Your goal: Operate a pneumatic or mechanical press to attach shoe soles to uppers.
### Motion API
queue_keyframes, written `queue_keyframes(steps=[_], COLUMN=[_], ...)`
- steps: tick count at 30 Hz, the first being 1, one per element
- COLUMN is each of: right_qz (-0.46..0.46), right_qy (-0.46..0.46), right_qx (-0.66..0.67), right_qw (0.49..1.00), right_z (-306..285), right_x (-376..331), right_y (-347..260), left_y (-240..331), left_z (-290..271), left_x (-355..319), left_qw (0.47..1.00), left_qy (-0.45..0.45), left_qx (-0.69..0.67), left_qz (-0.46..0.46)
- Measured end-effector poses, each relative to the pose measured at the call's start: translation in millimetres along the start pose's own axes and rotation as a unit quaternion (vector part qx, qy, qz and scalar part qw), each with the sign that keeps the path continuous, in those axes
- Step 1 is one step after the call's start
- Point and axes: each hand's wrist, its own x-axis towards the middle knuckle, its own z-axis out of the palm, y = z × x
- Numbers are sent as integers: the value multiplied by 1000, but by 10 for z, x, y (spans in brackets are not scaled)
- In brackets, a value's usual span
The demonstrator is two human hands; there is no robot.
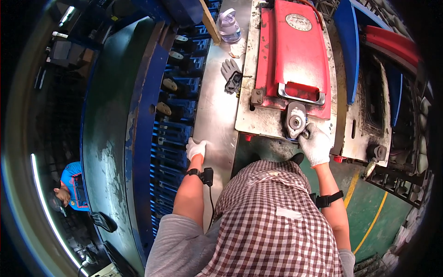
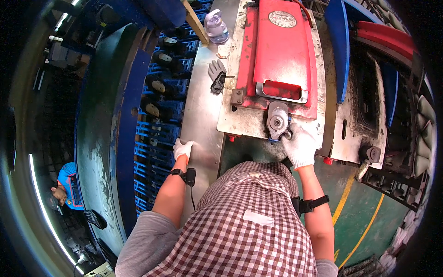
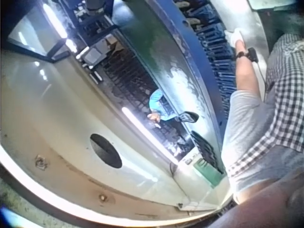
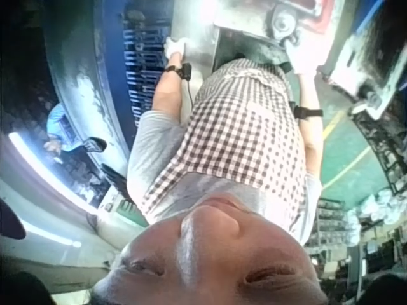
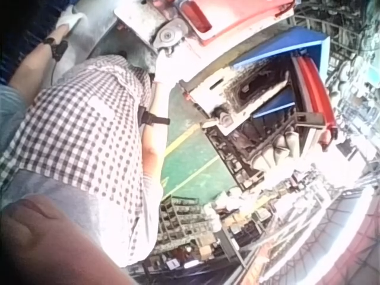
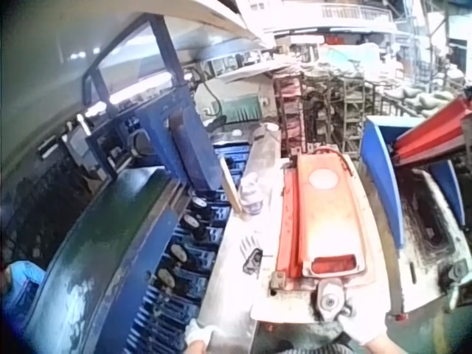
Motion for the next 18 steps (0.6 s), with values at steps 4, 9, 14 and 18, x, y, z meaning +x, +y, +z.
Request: queue_keyframes(steps=[4,9,14,18], right_qz=[4,-14,-13,-9], right_qy=[0,35,29,31], right_qx=[9,20,20,19], right_qw=[1000,999,999,999], right_z=[-2,12,-12,-1], right_x=[-4,-13,-12,-18], right_y=[-6,2,-21,-12], left_y=[-9,-26,-44,-22], left_z=[5,22,39,17], left_x=[4,29,43,8], left_qw=[1000,1000,1000,1000], left_qy=[11,11,14,17], left_qx=[1,-1,2,3], left_qz=[2,7,1,3])
